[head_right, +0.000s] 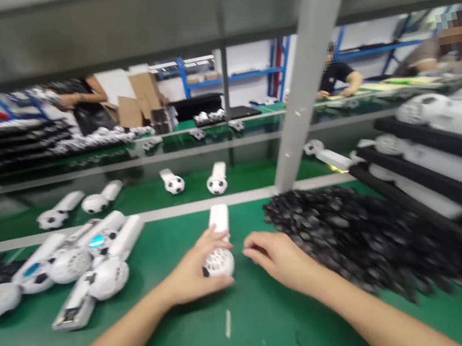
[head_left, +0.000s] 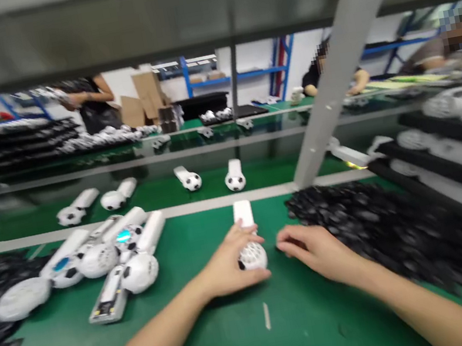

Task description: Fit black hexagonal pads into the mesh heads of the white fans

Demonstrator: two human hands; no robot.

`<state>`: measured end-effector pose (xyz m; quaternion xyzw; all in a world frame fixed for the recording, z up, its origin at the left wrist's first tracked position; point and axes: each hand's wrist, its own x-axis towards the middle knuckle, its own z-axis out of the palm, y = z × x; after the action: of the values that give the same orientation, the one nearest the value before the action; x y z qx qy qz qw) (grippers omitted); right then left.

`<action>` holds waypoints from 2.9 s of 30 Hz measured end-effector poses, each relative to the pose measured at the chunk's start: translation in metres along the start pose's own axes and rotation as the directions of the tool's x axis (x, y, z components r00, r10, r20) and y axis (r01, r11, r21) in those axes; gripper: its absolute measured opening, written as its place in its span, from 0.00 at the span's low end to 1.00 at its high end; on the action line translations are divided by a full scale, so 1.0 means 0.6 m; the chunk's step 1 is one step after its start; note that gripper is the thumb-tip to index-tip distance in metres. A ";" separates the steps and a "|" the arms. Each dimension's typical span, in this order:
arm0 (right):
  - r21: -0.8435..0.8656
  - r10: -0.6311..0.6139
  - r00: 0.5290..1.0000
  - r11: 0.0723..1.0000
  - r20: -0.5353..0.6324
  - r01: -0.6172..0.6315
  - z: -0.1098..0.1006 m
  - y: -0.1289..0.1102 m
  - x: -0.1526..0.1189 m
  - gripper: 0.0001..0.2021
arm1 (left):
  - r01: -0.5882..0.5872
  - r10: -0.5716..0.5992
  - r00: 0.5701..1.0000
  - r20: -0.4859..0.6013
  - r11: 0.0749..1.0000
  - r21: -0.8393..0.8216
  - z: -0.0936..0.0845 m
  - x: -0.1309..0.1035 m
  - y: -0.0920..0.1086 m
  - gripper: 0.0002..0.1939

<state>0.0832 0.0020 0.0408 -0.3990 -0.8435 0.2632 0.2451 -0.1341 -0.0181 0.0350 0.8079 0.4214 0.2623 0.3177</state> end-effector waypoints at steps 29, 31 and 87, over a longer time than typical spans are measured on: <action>0.580 0.221 0.975 0.793 0.006 -0.184 0.063 -0.026 -0.004 0.08 | 0.059 -0.059 0.998 0.007 0.993 -0.100 0.011 -0.004 -0.001 0.26; 0.592 0.257 0.966 0.777 0.011 -0.214 0.065 -0.024 0.000 0.10 | 0.087 -0.084 0.996 0.025 0.990 -0.113 0.009 -0.003 0.001 0.24; -0.107 -0.352 0.933 0.933 -0.074 0.344 0.016 -0.023 0.009 0.08 | 0.153 -0.146 0.983 0.114 0.987 -0.058 -0.046 -0.006 -0.005 0.28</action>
<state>0.0665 -0.0038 0.0437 -0.2659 -0.8999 0.1576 0.3075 -0.1564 -0.0120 0.0502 0.7761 0.4537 0.2071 0.3859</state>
